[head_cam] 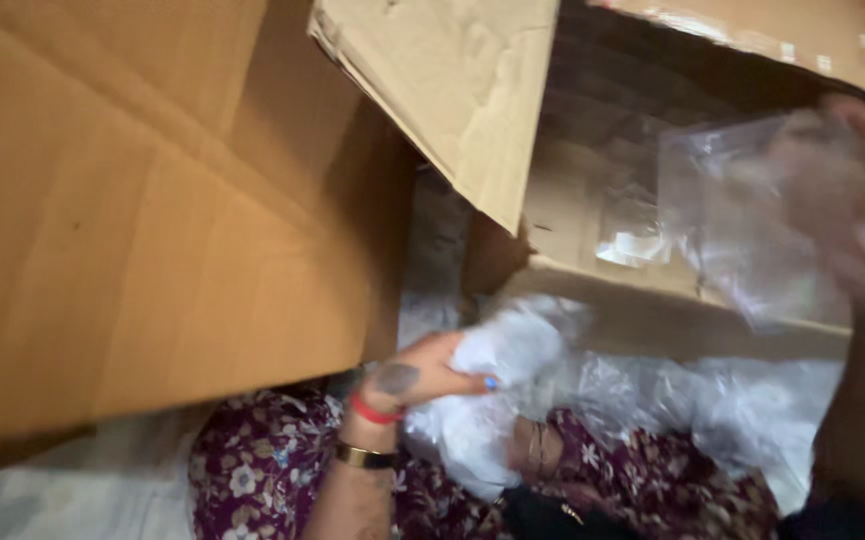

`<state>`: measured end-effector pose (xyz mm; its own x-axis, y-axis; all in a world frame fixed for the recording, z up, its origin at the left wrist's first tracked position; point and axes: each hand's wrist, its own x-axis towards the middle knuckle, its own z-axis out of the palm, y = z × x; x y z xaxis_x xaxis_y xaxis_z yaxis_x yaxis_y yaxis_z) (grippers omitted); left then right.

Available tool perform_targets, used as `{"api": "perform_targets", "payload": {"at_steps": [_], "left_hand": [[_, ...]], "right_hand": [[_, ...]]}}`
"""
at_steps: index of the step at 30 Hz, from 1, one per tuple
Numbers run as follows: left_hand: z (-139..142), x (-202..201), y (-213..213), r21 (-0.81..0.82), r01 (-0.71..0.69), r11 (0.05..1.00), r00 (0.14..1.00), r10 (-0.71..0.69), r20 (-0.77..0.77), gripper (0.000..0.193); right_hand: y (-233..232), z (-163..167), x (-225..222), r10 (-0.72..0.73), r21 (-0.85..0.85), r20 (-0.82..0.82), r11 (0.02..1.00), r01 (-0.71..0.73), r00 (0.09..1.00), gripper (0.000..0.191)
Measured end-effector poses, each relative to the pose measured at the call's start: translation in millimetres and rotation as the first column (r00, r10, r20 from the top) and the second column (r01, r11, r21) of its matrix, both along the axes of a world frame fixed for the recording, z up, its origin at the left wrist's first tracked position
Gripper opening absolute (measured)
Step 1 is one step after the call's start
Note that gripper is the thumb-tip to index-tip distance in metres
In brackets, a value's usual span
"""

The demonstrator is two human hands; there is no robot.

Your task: The person sits on the floor and wraps clear plastic boxes in white plastic bags, then places the wrapped containers into a large cardboard box. They repeat this wrapping and packing cycle with containers taken from a pile beside them.

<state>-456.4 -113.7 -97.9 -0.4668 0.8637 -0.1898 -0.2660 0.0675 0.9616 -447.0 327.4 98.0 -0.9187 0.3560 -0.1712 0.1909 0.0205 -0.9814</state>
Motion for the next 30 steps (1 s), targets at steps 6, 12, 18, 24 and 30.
{"api": "perform_targets", "payload": {"at_steps": [6, 12, 18, 24, 30], "left_hand": [[-21.5, -14.6, 8.4, -0.004, -0.640, 0.768, 0.762, 0.636, 0.123, 0.032], [-34.9, -21.2, 6.4, 0.201, -0.865, 0.461, 0.502, 0.778, 0.378, 0.045], [-25.8, -10.7, -12.4, 0.134, -0.891, 0.433, 0.453, 0.854, 0.254, 0.047], [-21.8, -9.7, -7.9, 0.184, -0.893, 0.410, 0.445, 0.864, 0.237, 0.053], [-24.5, -11.7, -7.1, 0.102, -0.896, 0.432, 0.441, 0.892, 0.096, 0.049]], "right_hand": [[-120.1, -91.4, 197.6, -0.120, -0.342, 0.231, 0.919, 0.196, 0.965, 0.058], [-193.3, -214.2, 189.8, -0.182, -0.622, 0.374, 0.678, 0.392, 0.909, 0.059], [-216.8, -224.6, 153.5, -0.050, -0.731, 0.185, 0.661, 0.171, 0.981, 0.052], [-227.1, -225.8, 161.5, -0.051, -0.489, 0.344, 0.842, 0.225, 0.938, 0.069], [-180.4, -155.5, 181.4, 0.055, 0.138, 0.440, 0.982, -0.128, 0.896, 0.061]]}}
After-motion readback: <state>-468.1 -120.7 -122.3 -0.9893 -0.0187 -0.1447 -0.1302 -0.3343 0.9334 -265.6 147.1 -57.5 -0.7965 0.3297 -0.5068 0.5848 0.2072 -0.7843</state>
